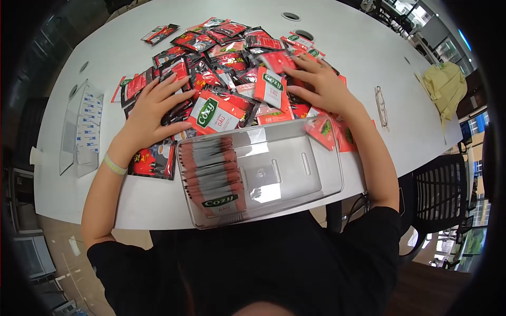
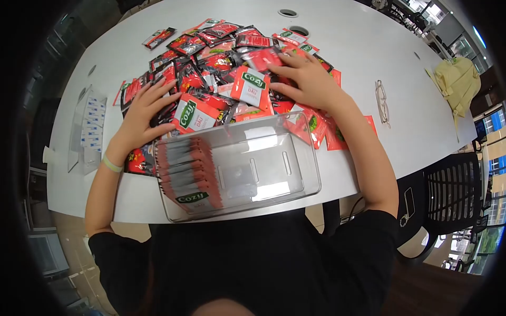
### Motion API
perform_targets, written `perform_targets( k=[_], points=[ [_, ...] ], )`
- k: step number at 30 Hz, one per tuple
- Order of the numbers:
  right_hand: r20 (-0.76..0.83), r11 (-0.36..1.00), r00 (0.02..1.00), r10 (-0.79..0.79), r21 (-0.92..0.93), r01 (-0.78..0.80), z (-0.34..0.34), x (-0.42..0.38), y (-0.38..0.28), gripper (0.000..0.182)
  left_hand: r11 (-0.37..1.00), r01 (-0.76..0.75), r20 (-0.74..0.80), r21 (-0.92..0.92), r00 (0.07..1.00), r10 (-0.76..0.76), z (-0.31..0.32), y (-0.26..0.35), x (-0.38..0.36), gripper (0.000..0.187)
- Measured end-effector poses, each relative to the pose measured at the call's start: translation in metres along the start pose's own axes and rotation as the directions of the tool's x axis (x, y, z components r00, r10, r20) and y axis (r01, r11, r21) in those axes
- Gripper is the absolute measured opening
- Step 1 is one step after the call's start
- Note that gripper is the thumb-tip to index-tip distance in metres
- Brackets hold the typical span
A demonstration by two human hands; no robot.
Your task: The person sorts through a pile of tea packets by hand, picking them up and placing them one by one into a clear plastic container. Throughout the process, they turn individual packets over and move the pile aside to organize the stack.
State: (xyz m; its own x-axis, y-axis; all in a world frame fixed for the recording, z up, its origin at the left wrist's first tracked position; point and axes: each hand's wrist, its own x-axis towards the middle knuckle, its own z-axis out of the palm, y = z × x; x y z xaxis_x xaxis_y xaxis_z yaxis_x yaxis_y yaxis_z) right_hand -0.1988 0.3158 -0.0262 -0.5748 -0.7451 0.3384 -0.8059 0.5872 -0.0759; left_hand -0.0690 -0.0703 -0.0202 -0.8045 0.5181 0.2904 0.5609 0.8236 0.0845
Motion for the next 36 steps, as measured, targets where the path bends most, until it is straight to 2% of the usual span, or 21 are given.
perform_targets(
  k=[2,3,5,7,9,10,12,13,15,16,19,23,25,26,28,29,31,32,34,35,36],
  points=[
    [-0.004,0.993,0.995,0.100,-0.057,-0.100,0.001,-0.007,0.014,0.054,0.999,0.017,-0.005,0.028,1.000,-0.017,-0.002,-0.002,-0.002,0.061],
    [-0.007,0.993,0.995,0.098,-0.059,-0.098,-0.002,-0.009,0.017,0.054,0.999,0.017,-0.008,0.031,1.000,-0.017,-0.002,-0.004,-0.004,0.061],
    [-0.002,0.954,0.987,0.159,-0.258,-0.154,-0.007,-0.009,0.023,0.052,0.996,0.046,0.012,0.071,0.999,-0.047,-0.002,-0.009,-0.007,0.057],
    [-0.054,0.962,0.989,0.136,-0.232,-0.145,-0.011,-0.004,0.010,0.054,0.995,0.035,-0.013,0.093,0.999,-0.034,-0.004,-0.006,-0.006,0.056],
    [-0.211,0.997,0.977,0.043,0.079,-0.026,-0.011,0.001,-0.012,0.055,0.997,-0.022,-0.095,0.072,0.995,0.029,-0.002,-0.001,-0.003,0.055],
    [-0.138,0.976,0.990,-0.027,0.210,0.056,-0.011,0.002,-0.018,0.055,0.995,-0.066,-0.072,0.073,0.995,0.071,-0.003,0.006,0.002,0.055],
    [-0.049,0.962,0.966,-0.254,0.093,0.257,-0.005,0.005,-0.031,0.055,0.973,-0.180,0.020,0.146,0.984,0.179,-0.002,0.015,0.007,0.055],
    [-0.009,0.947,0.948,-0.319,0.036,0.319,0.000,0.009,-0.036,0.055,0.973,-0.178,0.043,0.143,0.984,0.174,0.004,0.020,0.008,0.055],
    [0.025,0.952,0.954,-0.300,0.069,0.298,0.005,0.009,-0.036,0.056,0.986,-0.146,0.071,0.083,0.988,0.140,0.008,0.022,0.008,0.056],
    [-0.029,0.952,0.954,-0.299,0.058,0.301,0.007,0.010,-0.029,0.055,0.987,-0.134,0.060,0.085,0.990,0.129,0.008,0.019,0.007,0.056],
    [-0.034,0.985,0.984,-0.174,-0.023,0.173,-0.001,0.001,-0.012,0.052,0.991,-0.102,0.015,0.084,0.995,0.101,0.004,0.012,0.003,0.055],
    [-0.033,0.986,0.993,-0.111,-0.129,0.106,-0.001,-0.003,-0.002,0.049,0.996,-0.044,-0.024,0.080,0.999,0.046,0.005,0.008,-0.001,0.054],
    [-0.107,0.998,0.993,-0.046,0.030,0.049,0.000,0.001,-0.017,0.055,0.997,-0.033,-0.034,0.075,0.999,0.036,0.006,0.007,-0.001,0.054],
    [-0.106,0.997,0.992,-0.067,0.028,0.071,0.005,0.002,-0.018,0.059,0.995,-0.022,-0.034,0.096,0.999,0.025,0.006,0.008,-0.001,0.054],
    [-0.084,0.991,0.990,-0.114,-0.079,0.107,0.009,0.006,-0.031,0.066,0.994,-0.011,-0.026,0.105,1.000,0.014,0.006,0.010,0.000,0.054],
    [-0.086,0.991,0.992,-0.089,-0.107,0.080,0.015,0.006,-0.034,0.079,0.991,-0.009,-0.041,0.132,0.999,0.015,0.006,0.012,0.001,0.054],
    [-0.090,0.983,0.996,-0.017,-0.185,0.000,0.017,0.007,-0.038,0.083,0.984,-0.008,-0.056,0.177,0.998,0.018,0.006,0.012,0.001,0.054],
    [-0.087,0.985,0.996,0.026,-0.167,-0.040,0.013,0.008,-0.041,0.077,0.981,-0.001,-0.060,0.193,0.998,0.012,0.004,0.013,0.001,0.054],
    [-0.045,0.991,0.990,0.131,0.040,-0.129,0.003,0.011,-0.035,0.065,0.976,0.013,-0.074,0.216,0.997,0.003,0.001,0.017,0.000,0.053],
    [-0.064,0.955,0.985,0.162,0.263,-0.140,-0.002,0.014,-0.037,0.048,0.975,0.014,-0.081,0.223,0.997,0.004,0.000,0.016,0.000,0.052],
    [-0.124,0.891,0.952,0.279,0.402,-0.209,-0.001,0.013,-0.038,0.040,0.973,0.017,-0.088,0.232,0.996,0.004,-0.001,0.015,-0.001,0.051]
  ],
)
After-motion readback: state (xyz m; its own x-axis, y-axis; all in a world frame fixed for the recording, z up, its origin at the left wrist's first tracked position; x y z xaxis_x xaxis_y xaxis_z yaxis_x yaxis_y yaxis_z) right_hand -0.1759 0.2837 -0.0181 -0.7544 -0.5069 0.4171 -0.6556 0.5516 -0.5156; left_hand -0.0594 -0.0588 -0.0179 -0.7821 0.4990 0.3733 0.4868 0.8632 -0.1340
